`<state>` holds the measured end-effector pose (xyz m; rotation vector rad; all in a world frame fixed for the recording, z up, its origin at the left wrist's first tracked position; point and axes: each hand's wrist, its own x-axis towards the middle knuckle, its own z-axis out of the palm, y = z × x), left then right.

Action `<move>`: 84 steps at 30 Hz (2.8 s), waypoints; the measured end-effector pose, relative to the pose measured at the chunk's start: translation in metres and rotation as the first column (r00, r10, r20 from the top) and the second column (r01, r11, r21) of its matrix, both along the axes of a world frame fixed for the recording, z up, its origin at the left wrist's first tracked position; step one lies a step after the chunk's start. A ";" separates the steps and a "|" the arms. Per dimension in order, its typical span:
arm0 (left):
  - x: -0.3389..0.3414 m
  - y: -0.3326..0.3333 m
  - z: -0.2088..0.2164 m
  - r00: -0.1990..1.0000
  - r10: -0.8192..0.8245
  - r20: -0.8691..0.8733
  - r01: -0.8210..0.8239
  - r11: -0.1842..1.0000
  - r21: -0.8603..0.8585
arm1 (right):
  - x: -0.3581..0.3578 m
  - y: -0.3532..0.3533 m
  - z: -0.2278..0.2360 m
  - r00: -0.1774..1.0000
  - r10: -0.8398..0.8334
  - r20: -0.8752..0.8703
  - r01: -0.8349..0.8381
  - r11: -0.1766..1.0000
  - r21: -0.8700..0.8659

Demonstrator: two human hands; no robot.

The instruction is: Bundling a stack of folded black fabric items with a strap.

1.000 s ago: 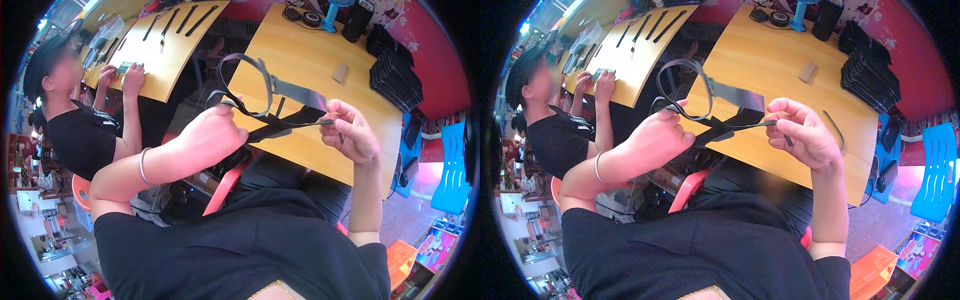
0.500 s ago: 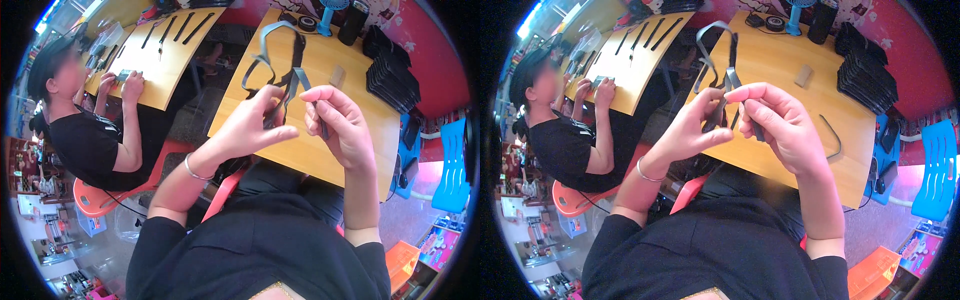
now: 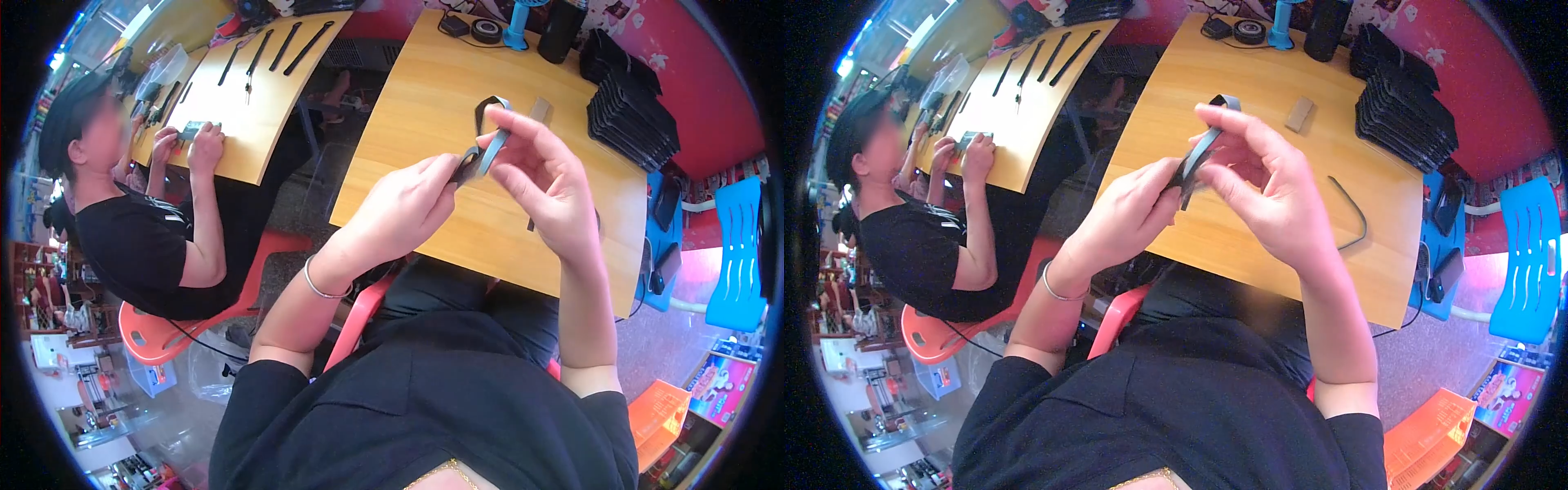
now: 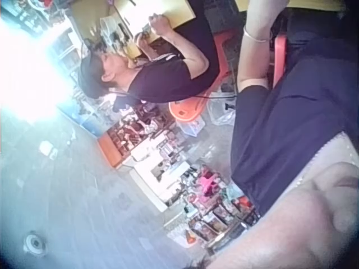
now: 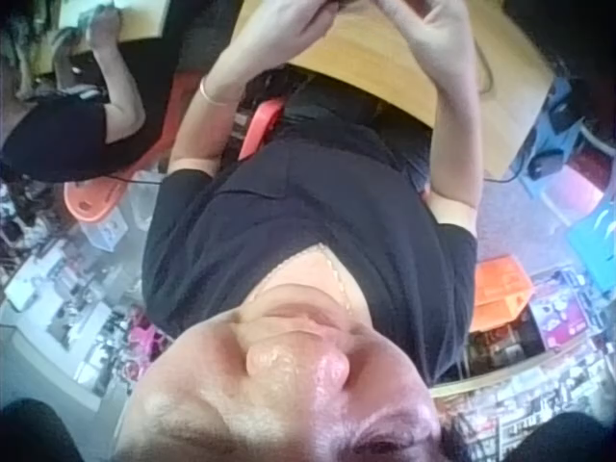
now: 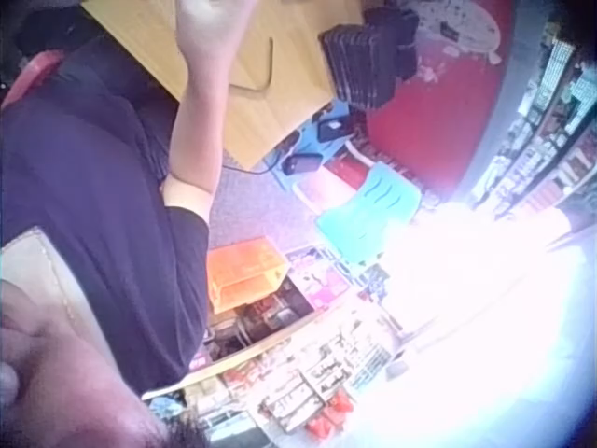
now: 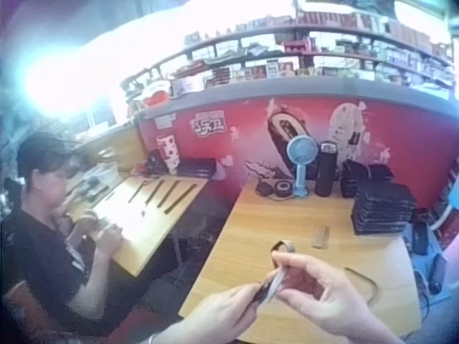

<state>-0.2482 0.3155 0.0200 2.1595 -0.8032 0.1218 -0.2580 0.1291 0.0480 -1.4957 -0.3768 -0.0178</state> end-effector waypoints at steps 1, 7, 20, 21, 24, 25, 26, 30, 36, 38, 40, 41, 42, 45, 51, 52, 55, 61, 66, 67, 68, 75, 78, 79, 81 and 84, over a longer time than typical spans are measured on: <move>0.000 0.001 -0.001 1.000 -0.002 -0.014 0.002 1.000 -0.017 | 0.001 -0.001 -0.001 1.000 -0.001 0.001 0.001 1.000 0.001; -0.004 0.002 0.003 1.000 0.028 -0.010 -0.028 0.999 -0.038 | 0.006 -0.003 -0.013 0.970 -0.130 0.207 0.190 0.934 -0.304; -0.009 0.012 0.012 0.891 -0.054 -0.450 -0.064 0.968 -0.243 | 0.000 -0.005 -0.017 0.887 -0.039 0.460 0.339 0.733 -0.590; -0.009 0.012 0.011 0.891 -0.053 -0.451 -0.065 0.968 -0.243 | 0.000 -0.007 -0.014 0.876 0.024 0.482 0.324 0.711 -0.624; -0.009 0.014 0.006 0.850 -0.103 -0.516 -0.049 0.961 -0.272 | -0.001 -0.009 -0.011 0.850 0.118 0.512 0.300 0.691 -0.657; -0.009 0.015 0.004 0.857 -0.096 -0.507 -0.044 0.965 -0.258 | -0.001 -0.009 -0.011 0.838 0.150 0.525 0.288 0.696 -0.658; -0.008 0.015 0.003 0.863 -0.090 -0.497 -0.039 0.969 -0.245 | -0.001 -0.009 -0.010 0.838 0.149 0.524 0.288 0.696 -0.658; -0.005 0.017 0.002 0.898 -0.107 -0.427 0.015 0.977 -0.215 | -0.005 -0.006 -0.008 0.841 0.237 0.487 0.239 0.644 -0.727; -0.006 0.017 0.012 0.768 -0.144 -0.624 -0.044 0.960 -0.275 | -0.006 -0.004 -0.008 0.811 0.244 0.531 0.273 0.646 -0.713; -0.004 0.019 0.014 0.694 -0.176 -0.699 -0.078 0.945 -0.316 | -0.006 -0.003 -0.008 0.822 0.237 0.518 0.256 0.658 -0.708; -0.004 0.018 0.013 0.732 -0.167 -0.660 -0.069 0.946 -0.316 | -0.005 -0.002 -0.011 0.832 0.224 0.508 0.236 0.686 -0.688; -0.004 0.018 0.012 0.768 -0.160 -0.620 -0.059 0.946 -0.318 | -0.006 -0.002 -0.011 0.832 0.224 0.507 0.235 0.685 -0.689; -0.004 0.017 0.012 0.768 -0.161 -0.620 -0.059 0.946 -0.319 | -0.007 -0.003 -0.011 0.862 0.185 0.472 0.235 0.678 -0.696; -0.006 0.015 0.011 0.910 -0.089 -0.404 -0.025 0.963 -0.267 | -0.006 -0.007 -0.013 0.954 0.113 0.276 0.119 0.703 -0.701; -0.011 0.015 0.004 0.914 -0.181 -0.364 0.107 0.971 -0.214 | -0.008 -0.004 -0.021 0.985 0.091 -0.150 -0.135 0.939 -0.316; -0.012 0.016 0.006 0.914 -0.179 -0.364 0.106 0.971 -0.213 | -0.008 -0.006 -0.022 0.983 0.146 -0.107 -0.170 0.950 -0.262; -0.008 0.021 0.018 0.726 -0.383 -0.571 0.306 0.924 -0.231 | -0.006 -0.010 -0.026 0.963 0.259 -0.075 -0.267 0.956 -0.125; -0.014 0.017 0.006 0.481 -0.546 -0.686 0.061 0.802 -0.595 | -0.007 -0.012 -0.018 0.905 0.420 0.076 -0.425 0.900 0.092; -0.020 0.018 -0.002 0.497 -0.660 -0.563 -0.024 0.638 -0.769 | -0.014 -0.019 -0.018 0.893 0.394 0.218 -0.392 0.918 -0.055; -0.021 0.019 0.002 0.490 -0.654 -0.576 0.048 0.681 -0.731 | -0.015 -0.018 -0.014 0.892 0.407 0.198 -0.412 0.911 -0.013; -0.023 0.019 0.010 0.432 -0.653 -0.621 0.101 0.720 -0.687 | -0.017 -0.019 -0.013 0.892 0.407 0.198 -0.413 0.911 -0.012; -0.030 0.027 0.017 0.581 -0.646 -0.495 0.094 0.657 -0.748 | -0.030 -0.029 -0.017 0.874 0.344 0.343 -0.417 0.893 0.169; -0.030 0.042 0.010 0.546 -0.632 -0.550 -0.086 0.610 -0.787 | -0.033 -0.039 -0.021 0.915 0.301 0.269 -0.377 0.876 0.301; -0.026 0.044 0.003 0.608 -0.628 -0.486 -0.143 0.515 -0.845 | -0.036 -0.043 -0.020 0.924 0.247 0.294 -0.336 0.889 0.310; -0.019 0.052 -0.008 0.692 -0.590 -0.416 -0.212 0.385 -0.898 | -0.039 -0.053 -0.021 0.945 0.184 0.269 -0.257 0.928 0.270; -0.019 0.047 -0.011 0.723 -0.452 -0.522 -0.334 0.432 -0.838 | -0.040 -0.063 -0.027 0.968 0.074 0.241 -0.119 0.977 0.178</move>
